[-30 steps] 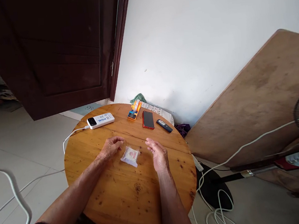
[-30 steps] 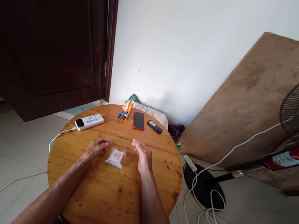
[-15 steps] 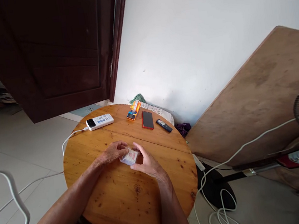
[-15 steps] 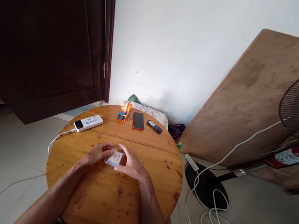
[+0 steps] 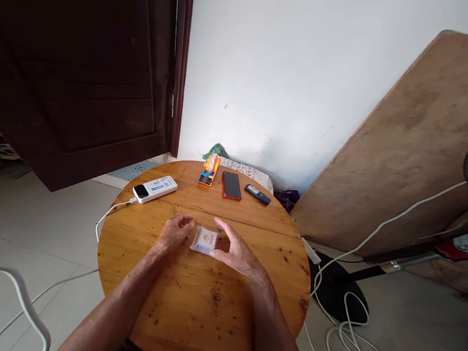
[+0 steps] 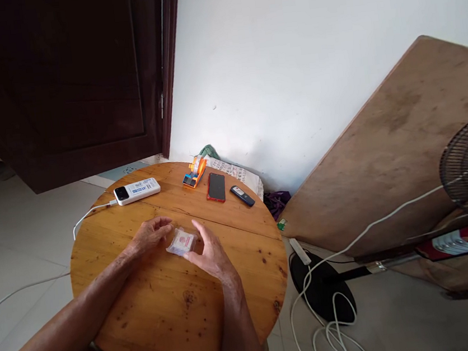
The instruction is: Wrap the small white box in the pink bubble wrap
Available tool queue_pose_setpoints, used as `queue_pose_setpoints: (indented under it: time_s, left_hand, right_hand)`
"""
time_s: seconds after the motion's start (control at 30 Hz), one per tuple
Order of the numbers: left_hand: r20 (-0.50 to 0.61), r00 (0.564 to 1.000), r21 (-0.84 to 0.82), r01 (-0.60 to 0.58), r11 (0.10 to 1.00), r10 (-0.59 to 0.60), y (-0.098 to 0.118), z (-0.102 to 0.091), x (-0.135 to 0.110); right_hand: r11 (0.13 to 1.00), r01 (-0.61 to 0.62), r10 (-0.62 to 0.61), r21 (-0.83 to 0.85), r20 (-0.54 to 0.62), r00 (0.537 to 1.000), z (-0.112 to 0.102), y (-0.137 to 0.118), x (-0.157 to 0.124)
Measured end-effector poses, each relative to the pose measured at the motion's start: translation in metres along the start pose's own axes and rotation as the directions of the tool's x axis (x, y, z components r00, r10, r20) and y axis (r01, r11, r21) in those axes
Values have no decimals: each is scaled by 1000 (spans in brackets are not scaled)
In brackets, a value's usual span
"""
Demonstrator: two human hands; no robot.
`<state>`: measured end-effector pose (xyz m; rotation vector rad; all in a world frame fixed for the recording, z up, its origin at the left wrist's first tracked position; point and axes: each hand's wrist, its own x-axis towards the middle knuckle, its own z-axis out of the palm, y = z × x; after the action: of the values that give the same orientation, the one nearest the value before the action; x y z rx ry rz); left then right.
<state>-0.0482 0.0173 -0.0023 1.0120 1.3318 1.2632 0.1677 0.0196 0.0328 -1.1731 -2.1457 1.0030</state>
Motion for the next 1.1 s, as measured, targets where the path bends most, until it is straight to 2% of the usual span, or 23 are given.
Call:
queue_pose_setpoints:
  time_s: [0.1, 0.27, 0.5, 0.63, 0.83, 1.1]
  left_hand:
    - [-40, 998, -26, 52, 998, -53, 4, -4, 0]
    - [-17, 991, -89, 128, 988, -130, 8, -6, -2]
    - [10, 986, -81, 165, 983, -165, 13, -6, -5]
    - [2, 988, -77, 156, 985, -157, 12, -5, -4]
    - [39, 988, 40, 146, 989, -147, 6, -2, -2]
    - [163, 984, 67, 62, 996, -72, 1, 1, -2]
  right_hand:
    - [997, 17, -13, 70, -58, 998, -7, 2, 1]
    - [994, 85, -74, 72, -144, 987, -9, -3, 2]
    - [992, 116, -108, 57, -139, 984, 0, -11, 3]
    - [991, 132, -128, 22, -146, 981, 6, -8, 4]
    - [987, 161, -161, -15, -164, 973, 11, -6, 6]
    - [986, 165, -169, -35, -231, 958, 12, -6, 7]
